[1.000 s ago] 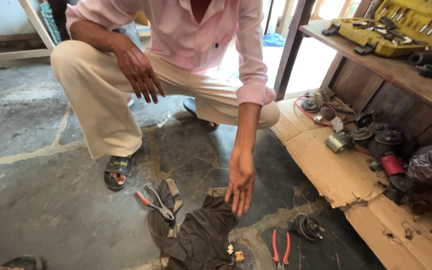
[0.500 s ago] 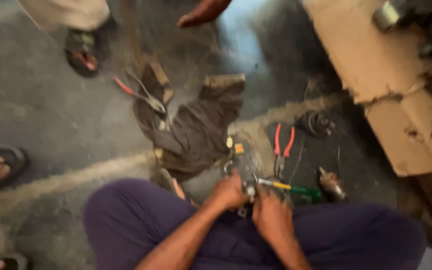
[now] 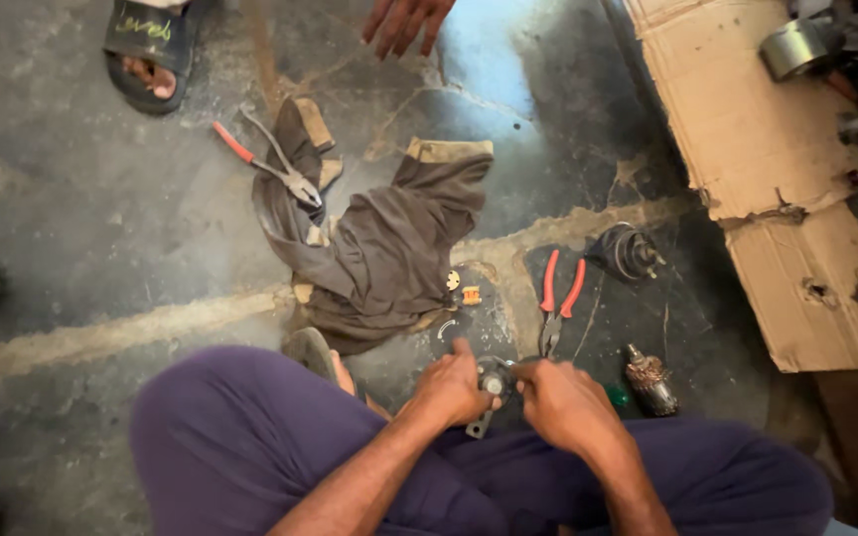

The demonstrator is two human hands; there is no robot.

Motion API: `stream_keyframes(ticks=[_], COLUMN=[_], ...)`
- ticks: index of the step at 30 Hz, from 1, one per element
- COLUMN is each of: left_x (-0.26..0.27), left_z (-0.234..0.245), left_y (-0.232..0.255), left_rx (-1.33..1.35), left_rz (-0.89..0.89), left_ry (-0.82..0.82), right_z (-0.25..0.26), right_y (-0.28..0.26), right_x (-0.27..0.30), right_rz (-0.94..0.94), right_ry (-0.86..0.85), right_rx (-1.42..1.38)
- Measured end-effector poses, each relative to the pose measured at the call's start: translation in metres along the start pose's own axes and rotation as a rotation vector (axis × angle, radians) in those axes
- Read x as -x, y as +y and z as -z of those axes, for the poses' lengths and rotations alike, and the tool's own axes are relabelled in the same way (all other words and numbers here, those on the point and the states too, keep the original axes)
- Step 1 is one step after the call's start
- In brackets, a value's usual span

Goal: The person sits on the floor and uses a screwdriver to scrape and clean the surface of a cylindrical electrical component, likely a motor armature. They rotate the component to access different areas and continue the scraping motion throughout the clip.

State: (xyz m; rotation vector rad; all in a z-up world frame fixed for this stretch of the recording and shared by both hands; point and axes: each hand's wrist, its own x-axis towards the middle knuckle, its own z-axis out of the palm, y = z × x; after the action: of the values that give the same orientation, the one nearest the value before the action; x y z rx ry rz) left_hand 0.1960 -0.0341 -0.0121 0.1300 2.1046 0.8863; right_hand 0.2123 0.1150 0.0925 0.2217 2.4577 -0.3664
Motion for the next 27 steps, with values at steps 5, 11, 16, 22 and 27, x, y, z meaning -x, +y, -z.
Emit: stream_keyframes(ticks=[5, 11, 16, 22, 27], left_x=[-0.002, -0.002, -0.007, -0.005, -0.004], left_z=[-0.014, -0.025, -0.027, -0.023, -0.026], left_y=[-0.005, -0.007, -0.01, -0.01, -0.012], left_rx=[0.069, 0.131, 0.164, 0.225, 0.236], left_rz=[0.021, 0.012, 0.065, 0.049, 0.04], left_ry=[0.029, 0.081, 0.032, 0.059, 0.058], right_z=[-0.006, -0.04, -0.064, -0.089, -0.072], right_y=[-0.011, -0.011, -0.008, -0.016, 0.01], right_x=[-0.002, 0.006, 0.011, 0.01, 0.021], right_rz=[-0.049, -0.017, -0.019, -0.126, -0.08], right_ry=[0.019, 0.114, 0.195, 0.281, 0.28], right_rx=[0.03, 0.157, 0.2, 0.135, -0.063])
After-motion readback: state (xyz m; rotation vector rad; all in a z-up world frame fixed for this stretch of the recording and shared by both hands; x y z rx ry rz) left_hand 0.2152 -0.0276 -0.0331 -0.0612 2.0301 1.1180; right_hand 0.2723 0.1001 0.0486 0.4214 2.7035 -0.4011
